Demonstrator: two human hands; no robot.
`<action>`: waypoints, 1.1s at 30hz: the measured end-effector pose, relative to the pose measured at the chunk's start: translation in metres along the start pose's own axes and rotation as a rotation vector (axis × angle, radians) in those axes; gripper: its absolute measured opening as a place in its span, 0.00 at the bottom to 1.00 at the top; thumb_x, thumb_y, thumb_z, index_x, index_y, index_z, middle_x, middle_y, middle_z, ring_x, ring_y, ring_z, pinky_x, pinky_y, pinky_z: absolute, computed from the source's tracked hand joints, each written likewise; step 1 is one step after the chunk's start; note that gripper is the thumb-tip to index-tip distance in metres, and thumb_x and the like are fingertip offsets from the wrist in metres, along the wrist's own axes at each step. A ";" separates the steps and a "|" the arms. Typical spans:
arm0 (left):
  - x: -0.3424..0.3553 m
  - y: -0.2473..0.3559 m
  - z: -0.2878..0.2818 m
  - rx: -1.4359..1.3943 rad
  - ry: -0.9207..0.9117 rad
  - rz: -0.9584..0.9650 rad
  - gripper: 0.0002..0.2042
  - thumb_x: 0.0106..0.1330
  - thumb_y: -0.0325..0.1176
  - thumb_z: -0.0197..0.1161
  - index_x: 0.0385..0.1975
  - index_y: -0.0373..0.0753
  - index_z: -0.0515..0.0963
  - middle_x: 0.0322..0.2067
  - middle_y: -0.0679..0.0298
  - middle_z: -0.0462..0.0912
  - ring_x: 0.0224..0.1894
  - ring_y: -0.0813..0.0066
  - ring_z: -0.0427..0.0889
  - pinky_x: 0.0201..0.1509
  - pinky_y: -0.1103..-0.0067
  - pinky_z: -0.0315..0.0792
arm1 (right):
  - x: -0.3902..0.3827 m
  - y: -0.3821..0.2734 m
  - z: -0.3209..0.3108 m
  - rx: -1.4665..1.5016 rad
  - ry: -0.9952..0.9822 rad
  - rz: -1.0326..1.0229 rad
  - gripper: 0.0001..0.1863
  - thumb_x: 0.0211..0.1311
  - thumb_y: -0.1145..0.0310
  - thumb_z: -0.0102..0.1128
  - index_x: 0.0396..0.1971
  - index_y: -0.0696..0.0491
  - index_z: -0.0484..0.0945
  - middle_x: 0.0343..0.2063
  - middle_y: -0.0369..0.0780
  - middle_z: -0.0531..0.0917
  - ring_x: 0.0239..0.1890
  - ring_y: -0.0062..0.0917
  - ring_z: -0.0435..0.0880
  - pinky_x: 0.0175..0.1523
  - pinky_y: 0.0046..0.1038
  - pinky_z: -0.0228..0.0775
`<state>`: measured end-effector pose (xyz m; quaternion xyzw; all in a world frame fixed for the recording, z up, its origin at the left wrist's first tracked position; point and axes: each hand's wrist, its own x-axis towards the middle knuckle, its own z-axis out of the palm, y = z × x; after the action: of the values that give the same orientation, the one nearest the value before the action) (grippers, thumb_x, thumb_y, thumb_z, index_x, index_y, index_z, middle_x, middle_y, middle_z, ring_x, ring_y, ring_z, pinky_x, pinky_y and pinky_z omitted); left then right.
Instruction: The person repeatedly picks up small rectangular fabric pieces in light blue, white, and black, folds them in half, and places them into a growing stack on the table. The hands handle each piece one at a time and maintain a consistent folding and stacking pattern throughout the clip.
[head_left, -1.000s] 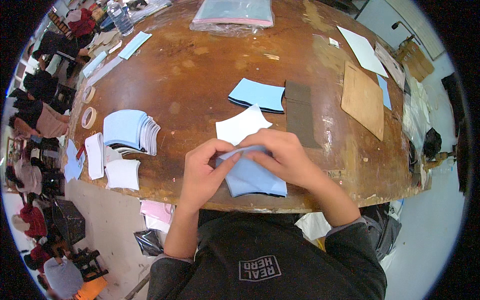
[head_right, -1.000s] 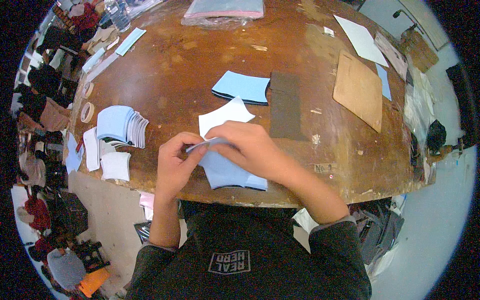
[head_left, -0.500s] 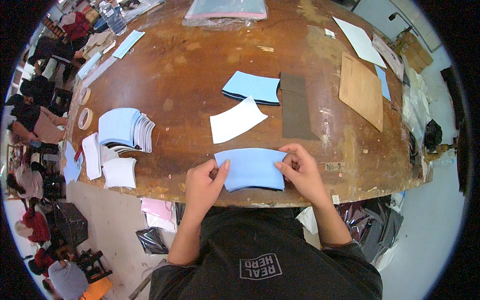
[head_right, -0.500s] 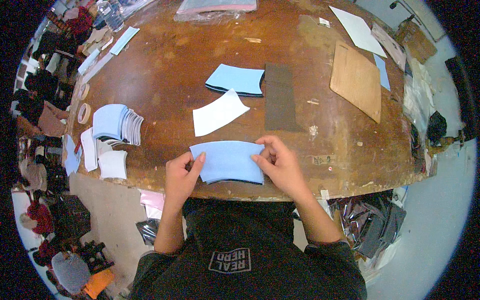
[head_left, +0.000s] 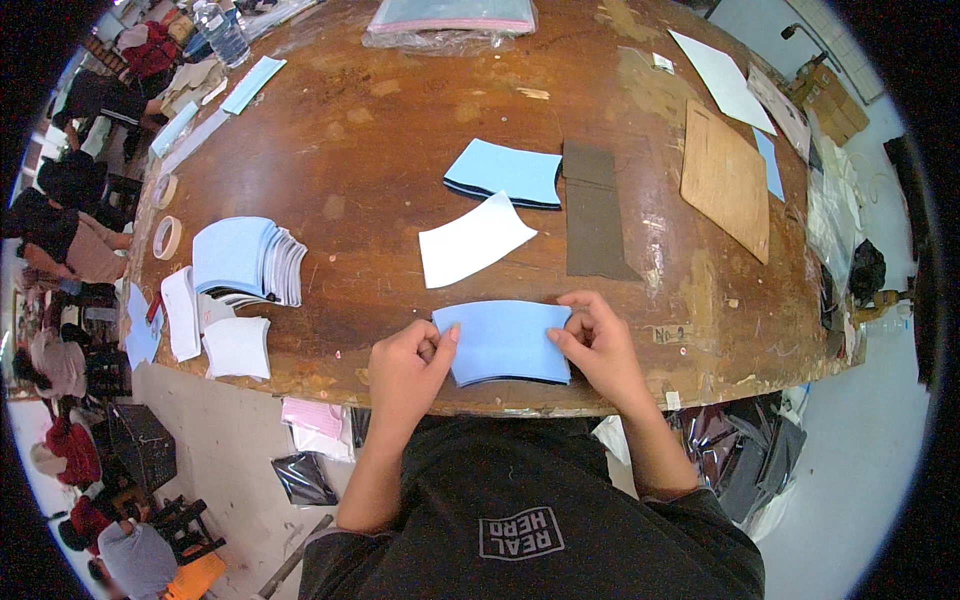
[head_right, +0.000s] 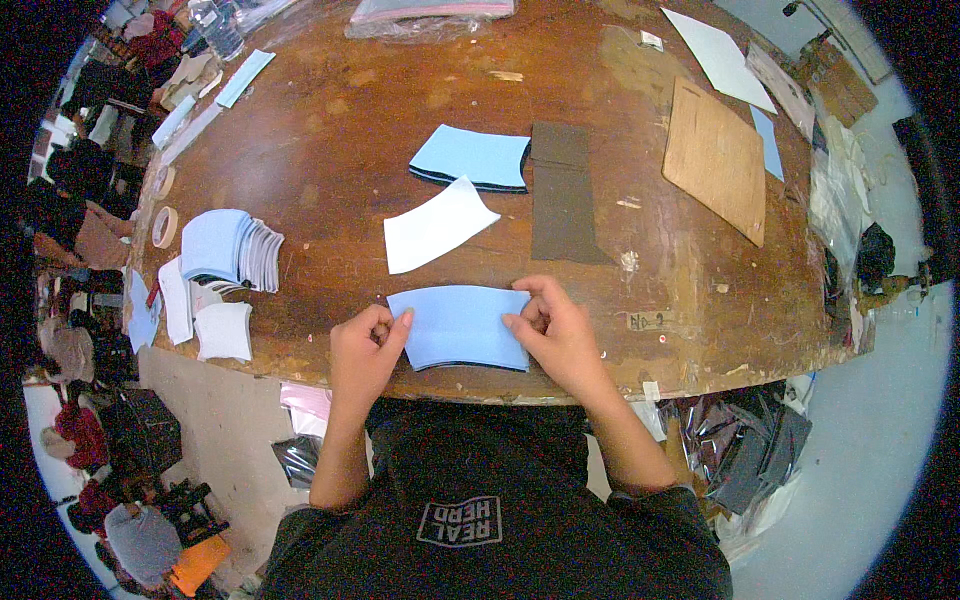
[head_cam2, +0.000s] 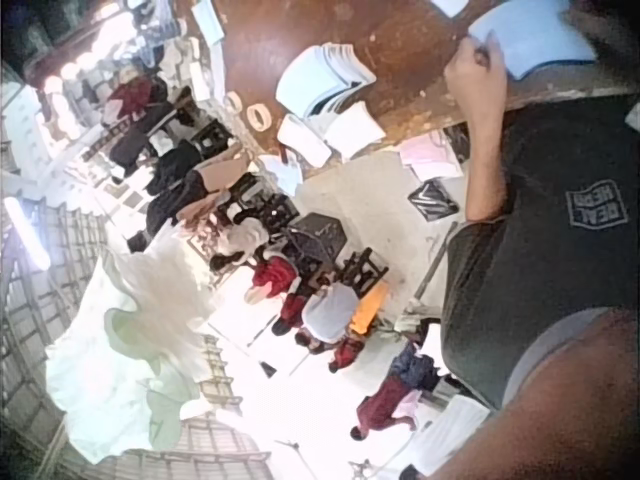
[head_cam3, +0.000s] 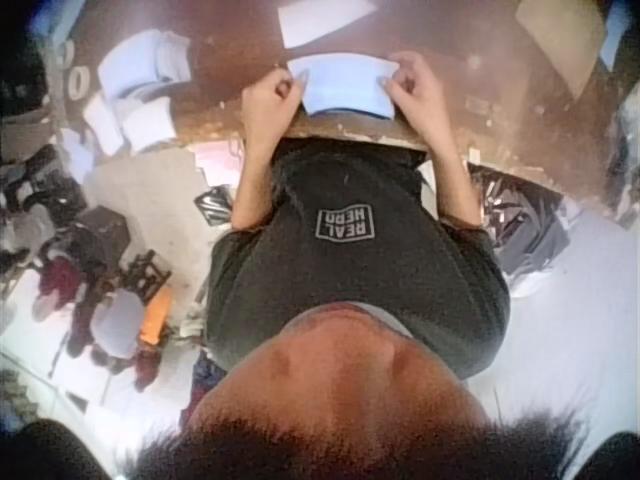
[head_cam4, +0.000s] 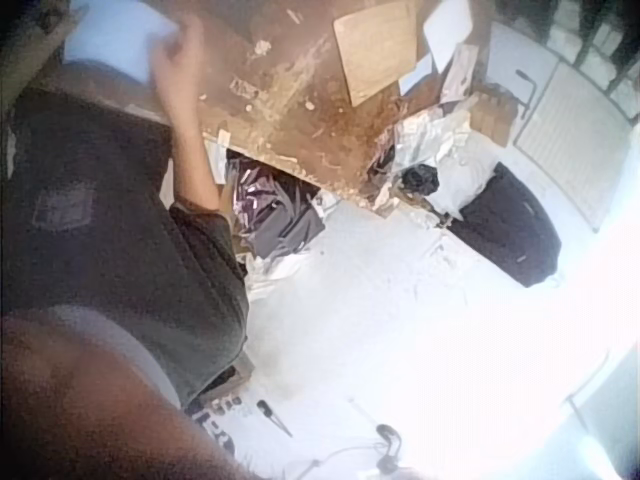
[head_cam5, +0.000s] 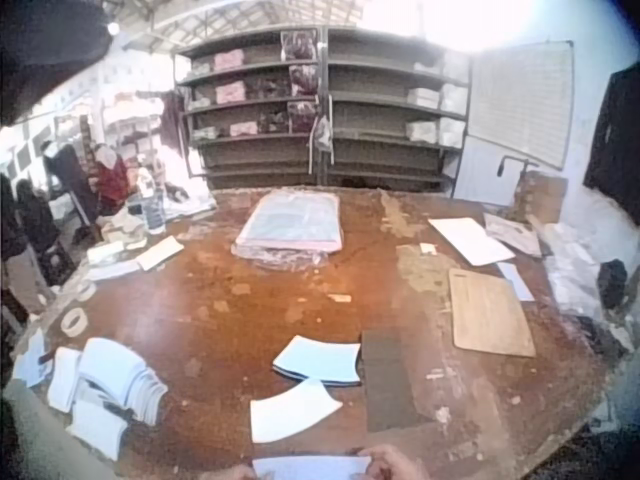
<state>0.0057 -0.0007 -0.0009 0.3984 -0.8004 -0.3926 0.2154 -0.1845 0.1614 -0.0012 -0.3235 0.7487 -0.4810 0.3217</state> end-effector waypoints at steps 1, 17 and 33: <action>0.000 0.000 -0.001 0.021 0.001 -0.002 0.17 0.62 0.36 0.72 0.19 0.35 0.73 0.11 0.65 0.66 0.15 0.79 0.62 0.20 0.77 0.59 | 0.000 -0.002 0.000 -0.023 0.004 -0.001 0.17 0.62 0.76 0.66 0.49 0.55 0.73 0.20 0.29 0.71 0.23 0.11 0.67 0.28 0.17 0.59; 0.028 -0.026 -0.026 -0.026 0.199 -0.031 0.10 0.64 0.33 0.70 0.31 0.35 0.77 0.18 0.65 0.69 0.20 0.77 0.67 0.25 0.77 0.64 | 0.154 -0.038 0.053 -0.997 -0.489 -1.183 0.07 0.54 0.70 0.60 0.32 0.55 0.80 0.32 0.41 0.81 0.41 0.34 0.83 0.43 0.36 0.80; 0.064 -0.033 -0.002 0.434 -0.021 0.477 0.10 0.64 0.34 0.63 0.44 0.43 0.83 0.48 0.68 0.83 0.49 0.63 0.77 0.52 0.66 0.69 | 0.150 -0.028 0.048 -0.455 -0.266 -0.782 0.09 0.65 0.66 0.61 0.32 0.58 0.82 0.32 0.45 0.84 0.35 0.38 0.84 0.41 0.36 0.76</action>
<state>-0.0155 -0.0652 -0.0239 0.2323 -0.9385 -0.1551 0.2029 -0.2286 0.0088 -0.0171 -0.7022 0.6095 -0.3441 0.1304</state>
